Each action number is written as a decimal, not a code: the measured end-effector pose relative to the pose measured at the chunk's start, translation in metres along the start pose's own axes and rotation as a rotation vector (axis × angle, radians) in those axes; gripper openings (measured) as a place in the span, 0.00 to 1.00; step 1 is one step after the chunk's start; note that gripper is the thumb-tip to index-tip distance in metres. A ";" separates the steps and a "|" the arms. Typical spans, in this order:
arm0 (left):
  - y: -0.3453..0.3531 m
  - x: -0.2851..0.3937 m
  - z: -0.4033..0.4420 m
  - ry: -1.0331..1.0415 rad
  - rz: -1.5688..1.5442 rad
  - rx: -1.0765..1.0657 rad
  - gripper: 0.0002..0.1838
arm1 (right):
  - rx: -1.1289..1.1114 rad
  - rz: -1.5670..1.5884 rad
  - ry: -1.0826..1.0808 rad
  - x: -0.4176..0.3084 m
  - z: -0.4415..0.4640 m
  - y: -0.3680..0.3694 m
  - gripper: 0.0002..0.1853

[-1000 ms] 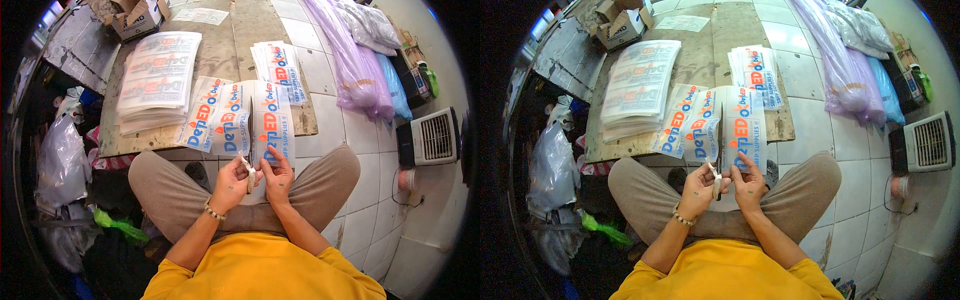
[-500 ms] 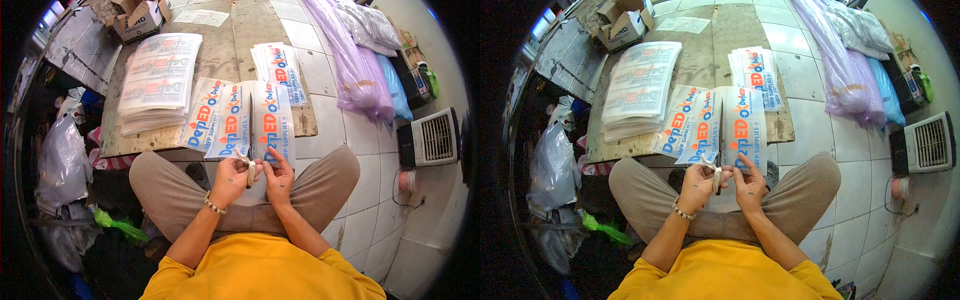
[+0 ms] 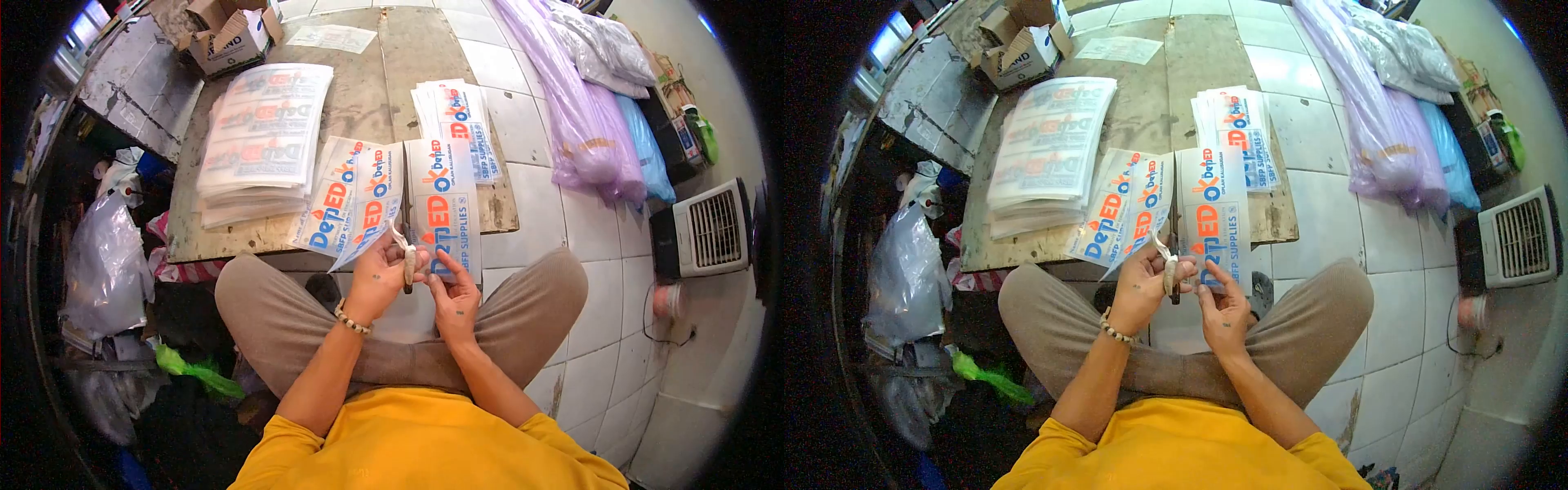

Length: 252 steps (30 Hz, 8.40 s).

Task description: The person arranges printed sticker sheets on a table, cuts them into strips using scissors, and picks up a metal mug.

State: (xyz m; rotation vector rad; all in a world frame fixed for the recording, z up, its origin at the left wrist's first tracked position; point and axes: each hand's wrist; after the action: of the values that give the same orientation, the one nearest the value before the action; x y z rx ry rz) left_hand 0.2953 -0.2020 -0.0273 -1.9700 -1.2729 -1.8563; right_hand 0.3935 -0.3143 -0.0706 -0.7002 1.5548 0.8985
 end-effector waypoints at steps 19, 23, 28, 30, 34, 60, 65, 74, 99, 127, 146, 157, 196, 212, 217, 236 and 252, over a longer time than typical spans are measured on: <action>-0.010 0.013 0.020 -0.084 0.050 0.016 0.26 | 0.047 0.033 0.059 0.003 0.001 -0.007 0.22; -0.013 0.014 0.014 -0.125 0.087 -0.028 0.32 | 0.055 0.018 0.066 -0.005 0.007 -0.011 0.22; -0.010 0.014 -0.023 -0.205 0.074 -0.096 0.41 | 0.020 -0.302 0.000 -0.022 0.040 -0.027 0.22; -0.010 0.019 -0.039 -0.255 0.102 -0.131 0.41 | -0.034 -0.500 -0.089 -0.043 0.059 -0.029 0.23; -0.025 0.013 -0.065 -0.272 0.104 -0.197 0.41 | -0.070 -0.638 -0.173 -0.036 0.110 -0.044 0.24; -0.301 0.112 -0.140 0.147 0.975 0.948 0.17 | -0.525 -0.385 0.487 -0.098 0.139 -0.013 0.39; -0.323 0.111 -0.123 -0.015 1.358 1.055 0.21 | -0.794 -0.381 0.504 -0.073 0.092 0.032 0.44; -0.270 0.124 -0.104 -0.116 1.560 1.005 0.15 | -0.559 -0.226 0.308 -0.028 0.077 0.080 0.35; -0.292 0.114 -0.113 -0.027 1.460 0.894 0.19 | -0.335 -0.796 -0.259 -0.087 0.186 0.009 0.22; -0.259 0.127 -0.103 0.169 0.636 0.901 0.18 | -0.273 -0.996 -0.534 -0.076 0.213 -0.039 0.14; -0.177 0.106 -0.062 0.583 0.369 0.704 0.31 | -0.702 -1.170 -0.663 -0.011 0.191 0.209 0.32; -0.163 0.104 -0.046 0.735 0.243 0.667 0.27 | -0.701 -1.140 -0.757 -0.017 0.206 0.216 0.07; -0.103 0.094 -0.089 0.466 -0.066 0.389 0.32 | 0.329 -0.200 -0.018 -0.041 0.058 -0.061 0.42; -0.047 0.025 -0.171 -0.265 -0.121 -0.084 0.42 | 0.029 0.400 0.140 -0.006 0.048 0.027 0.21; -0.053 0.017 -0.180 -0.329 -0.197 -0.120 0.42 | -0.005 0.308 0.089 -0.016 0.055 0.032 0.24; -0.012 -0.020 -0.110 -0.060 0.163 0.023 0.43 | 0.008 0.201 -0.122 -0.014 0.071 0.057 0.30; -0.008 -0.029 -0.100 -0.024 0.167 0.066 0.41 | 0.036 0.071 -0.186 0.000 0.061 0.057 0.31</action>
State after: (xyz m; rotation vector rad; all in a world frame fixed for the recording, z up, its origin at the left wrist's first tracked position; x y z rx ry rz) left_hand 0.2185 -0.2730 -0.0344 -2.0033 -1.1217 -1.6963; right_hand 0.3785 -0.2321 -0.0645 -0.5232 1.4334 0.9579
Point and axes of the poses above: each hand's wrist, its own z-axis towards the middle knuckle, its own y-axis out of the palm, x = y × z, and after that the axes turned 10 degrees about -x, right-handed
